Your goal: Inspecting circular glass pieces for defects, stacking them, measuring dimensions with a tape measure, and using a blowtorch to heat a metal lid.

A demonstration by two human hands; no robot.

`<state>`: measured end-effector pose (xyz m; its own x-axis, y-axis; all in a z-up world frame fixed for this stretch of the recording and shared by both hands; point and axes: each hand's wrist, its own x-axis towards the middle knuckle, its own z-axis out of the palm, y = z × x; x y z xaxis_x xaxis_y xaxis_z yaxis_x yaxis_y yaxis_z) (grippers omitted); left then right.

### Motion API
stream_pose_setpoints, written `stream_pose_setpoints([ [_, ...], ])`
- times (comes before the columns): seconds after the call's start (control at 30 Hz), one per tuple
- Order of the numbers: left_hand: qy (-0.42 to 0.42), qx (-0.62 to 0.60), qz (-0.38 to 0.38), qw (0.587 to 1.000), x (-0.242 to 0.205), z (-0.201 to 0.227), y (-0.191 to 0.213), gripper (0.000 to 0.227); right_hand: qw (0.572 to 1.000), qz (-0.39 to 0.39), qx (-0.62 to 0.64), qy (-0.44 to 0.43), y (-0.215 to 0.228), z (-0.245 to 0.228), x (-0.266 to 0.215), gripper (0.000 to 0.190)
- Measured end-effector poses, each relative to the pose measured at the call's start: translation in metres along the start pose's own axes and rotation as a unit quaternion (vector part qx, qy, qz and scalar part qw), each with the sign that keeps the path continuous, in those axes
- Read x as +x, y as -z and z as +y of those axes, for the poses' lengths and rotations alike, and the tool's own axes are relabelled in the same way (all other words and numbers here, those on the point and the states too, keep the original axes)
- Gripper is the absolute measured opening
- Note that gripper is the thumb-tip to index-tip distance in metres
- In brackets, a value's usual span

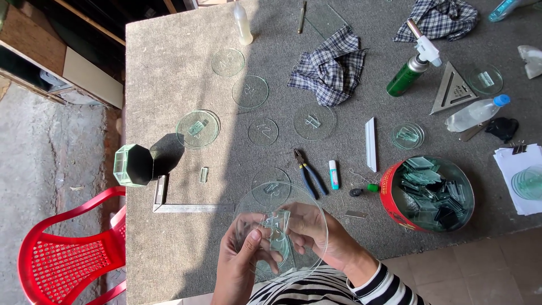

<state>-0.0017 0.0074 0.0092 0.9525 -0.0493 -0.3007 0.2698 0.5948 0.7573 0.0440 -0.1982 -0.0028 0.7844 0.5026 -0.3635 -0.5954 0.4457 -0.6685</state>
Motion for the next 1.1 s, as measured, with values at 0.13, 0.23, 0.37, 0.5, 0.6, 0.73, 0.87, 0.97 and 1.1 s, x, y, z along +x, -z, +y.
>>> stream_pose_setpoints([
  [0.13,0.002,0.016,0.017,1.0,0.0,0.001,-0.002,0.041,1.0,0.008,-0.013,-0.008,0.001,0.0,0.002,0.043],
  [0.23,0.004,0.029,0.028,0.999,-0.001,0.006,-0.007,0.038,1.0,-0.007,0.006,-0.001,0.003,0.001,0.003,0.044],
  [0.37,-0.012,0.053,0.007,0.998,-0.002,0.011,-0.01,0.04,1.0,-0.016,0.017,-0.008,0.008,0.003,0.004,0.04],
  [0.5,-0.018,0.056,-0.013,0.998,-0.001,0.016,-0.011,0.05,0.999,0.0,0.047,-0.002,0.014,0.002,0.003,0.038],
  [0.6,-0.013,0.091,0.009,0.996,0.004,0.015,-0.006,0.055,0.996,-0.009,0.077,0.034,0.032,0.003,0.005,0.047],
  [0.73,0.031,-0.01,-0.001,0.999,0.018,0.001,0.014,0.086,0.997,-0.009,0.067,0.045,0.045,0.006,0.004,0.04],
  [0.87,0.048,-0.032,-0.045,0.997,0.02,0.001,0.019,0.097,0.996,-0.014,0.058,0.061,0.05,0.01,0.007,0.042],
  [0.97,0.054,-0.041,-0.057,0.996,0.02,-0.002,0.022,0.098,0.997,-0.003,0.06,0.054,0.056,0.014,0.008,0.042],
  [1.1,0.068,-0.032,-0.046,0.996,0.019,-0.001,0.021,0.083,0.997,0.002,0.061,0.05,0.058,0.016,0.007,0.04],
])
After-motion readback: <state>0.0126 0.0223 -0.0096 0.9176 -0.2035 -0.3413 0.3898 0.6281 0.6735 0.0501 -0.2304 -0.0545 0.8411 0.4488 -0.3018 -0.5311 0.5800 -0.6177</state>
